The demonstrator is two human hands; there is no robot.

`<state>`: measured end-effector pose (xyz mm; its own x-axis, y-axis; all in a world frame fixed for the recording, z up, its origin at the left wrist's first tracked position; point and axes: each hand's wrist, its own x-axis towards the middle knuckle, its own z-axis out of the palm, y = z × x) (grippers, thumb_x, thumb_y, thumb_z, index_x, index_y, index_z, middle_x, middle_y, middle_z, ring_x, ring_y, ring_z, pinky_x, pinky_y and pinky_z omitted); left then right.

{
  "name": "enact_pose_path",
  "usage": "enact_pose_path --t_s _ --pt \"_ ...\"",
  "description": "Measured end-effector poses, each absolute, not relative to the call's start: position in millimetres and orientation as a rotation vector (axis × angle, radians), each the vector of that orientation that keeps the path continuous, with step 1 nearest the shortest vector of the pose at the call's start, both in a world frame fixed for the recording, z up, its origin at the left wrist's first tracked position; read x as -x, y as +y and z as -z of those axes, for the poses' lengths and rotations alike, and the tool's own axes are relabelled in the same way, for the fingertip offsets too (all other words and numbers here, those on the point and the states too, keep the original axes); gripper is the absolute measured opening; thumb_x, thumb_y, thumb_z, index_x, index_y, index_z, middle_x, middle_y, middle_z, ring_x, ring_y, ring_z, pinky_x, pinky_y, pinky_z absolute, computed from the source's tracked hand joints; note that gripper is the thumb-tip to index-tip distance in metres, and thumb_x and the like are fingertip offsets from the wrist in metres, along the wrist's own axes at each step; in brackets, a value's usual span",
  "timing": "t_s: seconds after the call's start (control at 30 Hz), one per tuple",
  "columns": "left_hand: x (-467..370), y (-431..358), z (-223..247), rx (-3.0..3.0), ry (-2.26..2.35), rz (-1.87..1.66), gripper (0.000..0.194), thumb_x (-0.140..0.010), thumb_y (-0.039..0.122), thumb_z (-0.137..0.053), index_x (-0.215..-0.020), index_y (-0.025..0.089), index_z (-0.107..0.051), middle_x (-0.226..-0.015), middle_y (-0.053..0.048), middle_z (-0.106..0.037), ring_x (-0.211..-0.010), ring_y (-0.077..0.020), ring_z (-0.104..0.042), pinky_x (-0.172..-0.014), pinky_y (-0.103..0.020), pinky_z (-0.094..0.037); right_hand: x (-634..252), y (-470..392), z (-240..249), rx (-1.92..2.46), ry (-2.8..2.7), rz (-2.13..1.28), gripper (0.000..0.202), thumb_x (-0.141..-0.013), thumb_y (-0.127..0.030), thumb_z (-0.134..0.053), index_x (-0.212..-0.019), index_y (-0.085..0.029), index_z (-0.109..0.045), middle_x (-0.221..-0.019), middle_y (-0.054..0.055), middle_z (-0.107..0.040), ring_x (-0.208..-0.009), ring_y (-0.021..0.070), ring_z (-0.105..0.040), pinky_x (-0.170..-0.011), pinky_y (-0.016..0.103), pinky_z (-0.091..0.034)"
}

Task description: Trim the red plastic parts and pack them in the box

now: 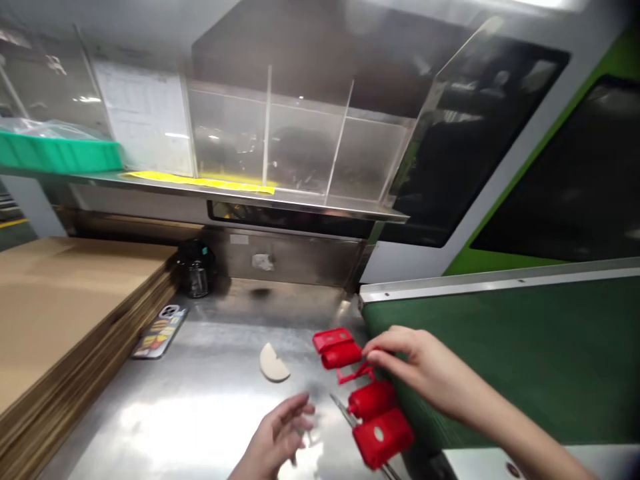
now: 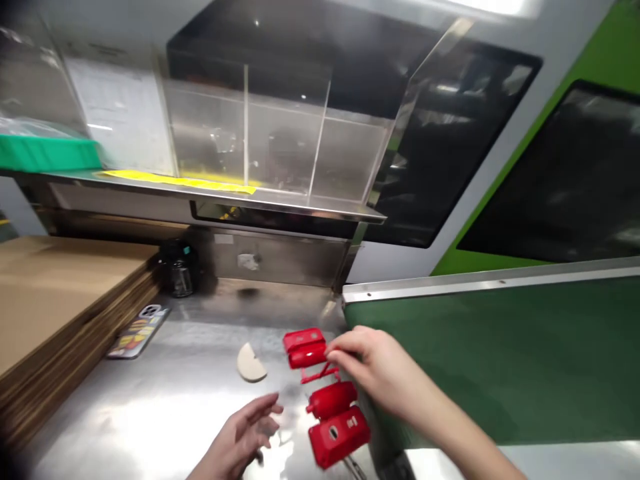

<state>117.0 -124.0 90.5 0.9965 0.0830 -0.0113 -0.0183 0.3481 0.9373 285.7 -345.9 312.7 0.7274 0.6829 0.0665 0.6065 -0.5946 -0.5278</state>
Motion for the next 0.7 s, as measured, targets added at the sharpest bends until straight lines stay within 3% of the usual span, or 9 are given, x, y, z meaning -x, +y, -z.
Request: enact_pose_path --t_s 0.1,0.3,0.43,0.5,0.53,0.6,0.67,0.7 --pt "-108 -100 -90 -0.962 0.03 -0.067 0.1 -0.066 0.09 -0.079 -0.144 0.029 -0.067 -0.158 -0.016 -0.059 -0.149 -0.0433 -0.052 -0.121 -0.057 -0.045 -234 -288 -293 2.304 -1.177 -0.34 0.025 -0.105 -0.035 -0.062 -0.093 -0.027 -0.083 -0.089 0.002 -0.076 -0.088 0.0231 -0.066 -0.083 0.036 -0.045" --pt "-47 -67 -94 -0.727 -0.048 -0.073 0.081 -0.077 0.05 -0.092 -0.149 0.025 -0.065 -0.155 -0.015 -0.062 -0.155 -0.0459 -0.043 -0.131 -0.061 -0.026 -184 -222 -263 2.024 -1.301 -0.559 0.016 -0.104 -0.018 -0.068 -0.099 -0.025 -0.081 -0.094 0.001 -0.077 -0.094 0.0213 -0.065 -0.091 0.036 -0.041" --pt "-16 -59 -84 -0.691 -0.019 -0.045 0.095 -0.076 0.052 -0.091 -0.16 0.026 -0.052 -0.162 -0.014 -0.056 -0.16 -0.0465 -0.035 -0.133 -0.063 -0.02 -180 -206 -235 1.852 -1.216 -0.659 0.019 -0.107 -0.03 -0.062 -0.096 -0.025 -0.077 -0.099 0.001 -0.075 -0.1 0.0223 -0.067 -0.095 0.036 -0.045" --pt "-5 -57 -70 -0.7 0.016 -0.091 0.098 -0.077 0.054 -0.09 -0.162 0.026 -0.049 -0.165 -0.015 -0.053 -0.161 -0.0464 -0.034 -0.135 -0.063 -0.017 -182 -211 -219 1.826 -1.145 -0.675 0.023 -0.108 -0.043 -0.06 -0.113 -0.026 -0.075 -0.121 0.005 -0.074 -0.118 0.0253 -0.065 -0.106 0.039 -0.046" --pt "-1 -56 -63 -0.707 0.035 -0.129 0.097 -0.078 0.055 -0.088 -0.162 0.026 -0.049 -0.166 -0.015 -0.052 -0.162 -0.046 -0.033 -0.136 -0.062 -0.015 -183 -216 -211 1.851 -1.103 -0.71 0.033 -0.106 -0.049 -0.063 -0.127 -0.027 -0.072 -0.138 0.008 -0.069 -0.132 0.0277 -0.06 -0.116 0.042 -0.043" --pt "7 -54 -52 -0.721 0.063 -0.195 0.093 -0.081 0.056 -0.086 -0.162 0.026 -0.05 -0.167 -0.015 -0.051 -0.163 -0.0447 -0.03 -0.137 -0.062 -0.013 -182 -231 -196 1.942 -1.027 -0.864 0.073 -0.095 -0.058 -0.076 -0.157 -0.027 -0.053 -0.167 0.011 -0.047 -0.155 0.0323 -0.041 -0.13 0.048 -0.03" --pt "13 -53 -46 -0.727 0.086 -0.227 0.088 -0.085 0.057 -0.082 -0.161 0.025 -0.051 -0.167 -0.014 -0.051 -0.164 -0.0435 -0.028 -0.138 -0.061 -0.011 -175 -245 -180 1.96 -1.023 -1.019 0.106 -0.084 -0.056 -0.089 -0.17 -0.026 -0.033 -0.177 0.011 -0.03 -0.163 0.0338 -0.029 -0.135 0.047 -0.022" --pt "15 -52 -46 -0.728 0.099 -0.229 0.086 -0.086 0.058 -0.081 -0.161 0.025 -0.052 -0.167 -0.014 -0.051 -0.164 -0.0433 -0.028 -0.138 -0.061 -0.011 -170 -251 -172 1.943 -1.032 -1.037 0.113 -0.082 -0.053 -0.091 -0.172 -0.025 -0.027 -0.178 0.011 -0.028 -0.163 0.0331 -0.028 -0.135 0.045 -0.022"
